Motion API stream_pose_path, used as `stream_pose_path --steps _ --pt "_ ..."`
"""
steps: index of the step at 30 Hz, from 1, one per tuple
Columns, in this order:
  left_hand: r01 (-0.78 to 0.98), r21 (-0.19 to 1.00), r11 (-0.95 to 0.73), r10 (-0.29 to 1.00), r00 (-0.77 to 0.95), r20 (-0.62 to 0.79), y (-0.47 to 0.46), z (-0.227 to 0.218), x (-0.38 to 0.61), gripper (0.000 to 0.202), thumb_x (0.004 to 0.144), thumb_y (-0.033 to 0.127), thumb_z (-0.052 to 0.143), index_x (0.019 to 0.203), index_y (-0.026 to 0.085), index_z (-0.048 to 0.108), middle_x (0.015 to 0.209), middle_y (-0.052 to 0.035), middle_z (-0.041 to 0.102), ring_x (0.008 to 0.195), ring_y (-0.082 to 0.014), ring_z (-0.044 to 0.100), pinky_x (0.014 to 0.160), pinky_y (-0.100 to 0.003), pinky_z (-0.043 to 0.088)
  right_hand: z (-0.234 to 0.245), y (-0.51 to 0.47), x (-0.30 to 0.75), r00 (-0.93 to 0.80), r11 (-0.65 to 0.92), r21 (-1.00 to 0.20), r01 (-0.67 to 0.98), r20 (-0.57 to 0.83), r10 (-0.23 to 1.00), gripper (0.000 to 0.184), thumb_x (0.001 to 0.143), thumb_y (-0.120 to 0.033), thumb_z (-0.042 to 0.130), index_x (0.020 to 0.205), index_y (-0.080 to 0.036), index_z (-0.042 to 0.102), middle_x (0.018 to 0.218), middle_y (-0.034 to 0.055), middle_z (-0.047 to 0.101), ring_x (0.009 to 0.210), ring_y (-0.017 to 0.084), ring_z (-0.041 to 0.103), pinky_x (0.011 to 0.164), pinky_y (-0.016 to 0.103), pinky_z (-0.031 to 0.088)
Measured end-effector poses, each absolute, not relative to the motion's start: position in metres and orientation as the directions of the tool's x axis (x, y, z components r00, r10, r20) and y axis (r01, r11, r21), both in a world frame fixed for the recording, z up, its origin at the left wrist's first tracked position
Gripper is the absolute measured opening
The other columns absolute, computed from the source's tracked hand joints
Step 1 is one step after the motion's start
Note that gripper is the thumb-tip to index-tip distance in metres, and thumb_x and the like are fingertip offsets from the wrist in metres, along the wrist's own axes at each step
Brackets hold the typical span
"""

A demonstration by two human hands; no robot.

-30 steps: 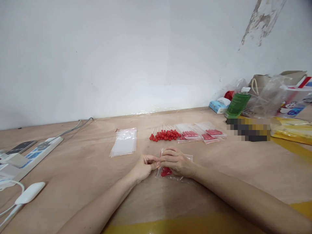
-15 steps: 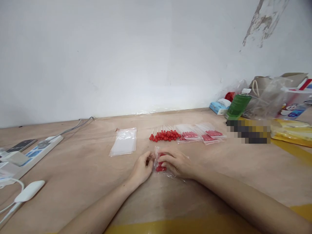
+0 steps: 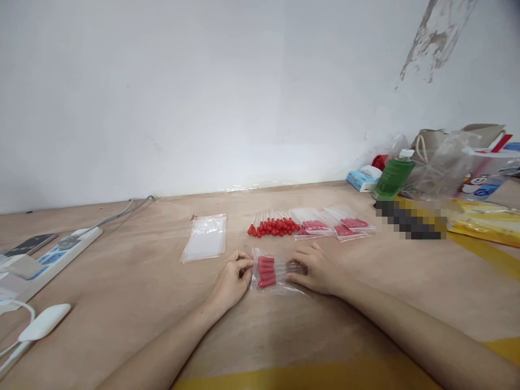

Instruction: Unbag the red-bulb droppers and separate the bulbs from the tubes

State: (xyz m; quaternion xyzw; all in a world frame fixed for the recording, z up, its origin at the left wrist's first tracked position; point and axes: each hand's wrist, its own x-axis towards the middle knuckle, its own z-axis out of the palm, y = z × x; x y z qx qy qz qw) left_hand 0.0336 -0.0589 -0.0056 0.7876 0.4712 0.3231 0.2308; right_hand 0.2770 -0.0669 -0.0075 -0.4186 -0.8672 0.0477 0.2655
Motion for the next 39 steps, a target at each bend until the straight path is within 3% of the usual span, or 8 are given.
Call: stream_pose_path --steps 7,17,20,23,27,30,35,39 --pt "0.445 0.814 -0.374 0.88 0.448 0.159 -0.055 0.001 0.035 0.029 0.078 0.029 0.054 0.103 0.017 0.062 0.087 -0.0051 0.059 0.071 -0.0138 0.053 0.064 -0.024 0.042 -0.016 -0.056 0.276 -0.532 0.685 -0.234 0.69 0.478 0.699 0.022 0.081 -0.038 0.054 0.093 -0.021 0.059 0.086 0.0034 0.058 0.082 0.016 0.052 0.073 0.029 0.035" --pt "0.475 0.841 -0.259 0.89 0.456 0.017 -0.058 0.007 0.044 0.025 0.069 0.03 0.063 0.089 0.015 0.058 0.063 0.0036 0.049 0.055 -0.0083 0.042 0.05 -0.019 0.034 -0.018 -0.058 0.272 -0.519 0.685 -0.17 0.708 0.533 0.669 0.022 0.082 -0.037 0.053 0.093 -0.02 0.058 0.086 0.005 0.058 0.081 0.016 0.051 0.072 0.03 0.035" --pt "0.482 0.816 -0.32 0.886 0.458 0.077 -0.061 0.005 0.045 0.018 0.073 0.029 0.058 0.085 0.016 0.057 0.065 0.0029 0.05 0.057 -0.009 0.043 0.052 -0.02 0.035 -0.017 -0.059 0.273 -0.52 0.683 -0.162 0.713 0.531 0.669 0.022 0.082 -0.036 0.053 0.096 -0.02 0.057 0.088 0.005 0.058 0.083 0.017 0.052 0.074 0.03 0.036" --pt "0.421 0.838 -0.346 0.892 0.426 0.154 -0.061 0.001 0.044 0.018 0.077 0.027 0.053 0.092 0.017 0.053 0.074 0.0011 0.055 0.062 -0.0095 0.048 0.057 -0.021 0.038 -0.017 -0.059 0.273 -0.511 0.672 -0.168 0.721 0.526 0.68 0.022 0.082 -0.036 0.053 0.096 -0.019 0.056 0.089 0.0055 0.058 0.084 0.017 0.052 0.075 0.03 0.036" --pt "0.223 0.941 -0.252 0.893 0.428 0.138 -0.057 -0.002 0.044 0.028 0.075 0.03 0.058 0.098 0.016 0.049 0.087 -0.0043 0.061 0.075 -0.0125 0.056 0.066 -0.023 0.043 -0.018 -0.058 0.273 -0.495 0.666 -0.177 0.725 0.538 0.682 0.022 0.082 -0.037 0.052 0.094 -0.019 0.056 0.088 0.0065 0.058 0.084 0.018 0.052 0.074 0.03 0.037" --pt "0.162 0.97 -0.181 0.907 0.409 0.101 -0.054 -0.005 0.047 0.032 0.071 0.033 0.064 0.094 0.014 0.051 0.086 -0.0051 0.062 0.075 -0.0131 0.058 0.069 -0.026 0.045 -0.019 -0.058 0.273 -0.492 0.663 -0.171 0.729 0.543 0.681 0.023 0.082 -0.037 0.051 0.094 -0.018 0.056 0.089 0.0071 0.058 0.084 0.018 0.053 0.073 0.03 0.038" --pt "0.191 0.957 -0.218 0.934 0.325 0.148 -0.048 -0.001 0.043 0.031 0.07 0.035 0.064 0.091 0.014 0.053 0.083 -0.0052 0.064 0.075 -0.0141 0.059 0.072 -0.028 0.046 -0.018 -0.058 0.274 -0.484 0.649 -0.191 0.737 0.521 0.703 0.022 0.082 -0.037 0.052 0.094 -0.019 0.056 0.089 0.0063 0.058 0.085 0.018 0.053 0.074 0.031 0.038" --pt "0.342 0.911 -0.23 0.928 0.359 0.099 -0.043 0.039 0.006 0.028 0.069 0.033 0.065 0.089 0.016 0.057 0.085 -0.0049 0.066 0.077 -0.0162 0.061 0.071 -0.028 0.046 -0.018 -0.059 0.275 -0.489 0.657 -0.206 0.725 0.518 0.702 0.018 0.082 -0.035 0.052 0.089 -0.019 0.057 0.087 0.0055 0.057 0.083 0.017 0.053 0.073 0.029 0.039"
